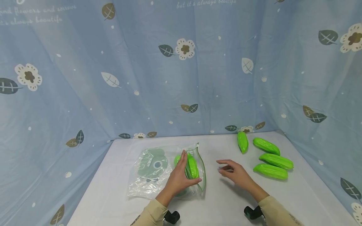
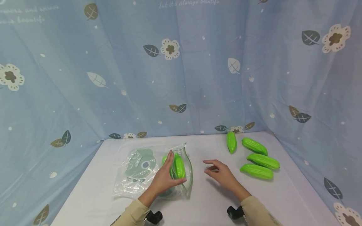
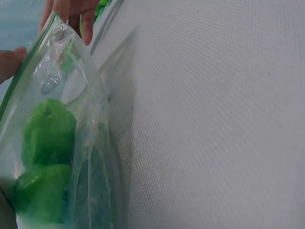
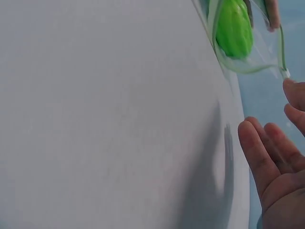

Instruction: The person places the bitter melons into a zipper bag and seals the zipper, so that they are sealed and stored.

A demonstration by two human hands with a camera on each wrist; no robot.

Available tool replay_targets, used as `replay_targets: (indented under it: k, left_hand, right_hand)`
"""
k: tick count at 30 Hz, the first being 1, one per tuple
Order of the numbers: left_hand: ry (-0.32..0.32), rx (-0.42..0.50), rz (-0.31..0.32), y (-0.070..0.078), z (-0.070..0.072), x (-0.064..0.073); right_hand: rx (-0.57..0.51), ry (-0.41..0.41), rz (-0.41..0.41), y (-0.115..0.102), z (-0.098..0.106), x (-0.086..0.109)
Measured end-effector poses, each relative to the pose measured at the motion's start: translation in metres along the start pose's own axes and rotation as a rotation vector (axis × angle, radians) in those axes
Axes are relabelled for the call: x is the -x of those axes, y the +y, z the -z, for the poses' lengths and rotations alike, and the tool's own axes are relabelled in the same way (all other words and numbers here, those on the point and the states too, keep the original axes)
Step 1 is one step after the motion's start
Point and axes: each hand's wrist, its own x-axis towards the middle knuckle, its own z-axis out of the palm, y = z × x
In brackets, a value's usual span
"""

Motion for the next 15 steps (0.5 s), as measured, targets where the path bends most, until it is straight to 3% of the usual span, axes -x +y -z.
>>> replay_targets:
  k: [6,15]
  left_hand:
    - [0.002,-0.011,0.0,0.001,0.001,0.0]
    - [-0.005,-0.011,0.0,0.003,0.002,0.001]
  right_hand:
    - [0.022,0.014,0.013,0.005,0.012,0.007]
    - [0.027,0.041,-0.063,0.01,0.037,0.023]
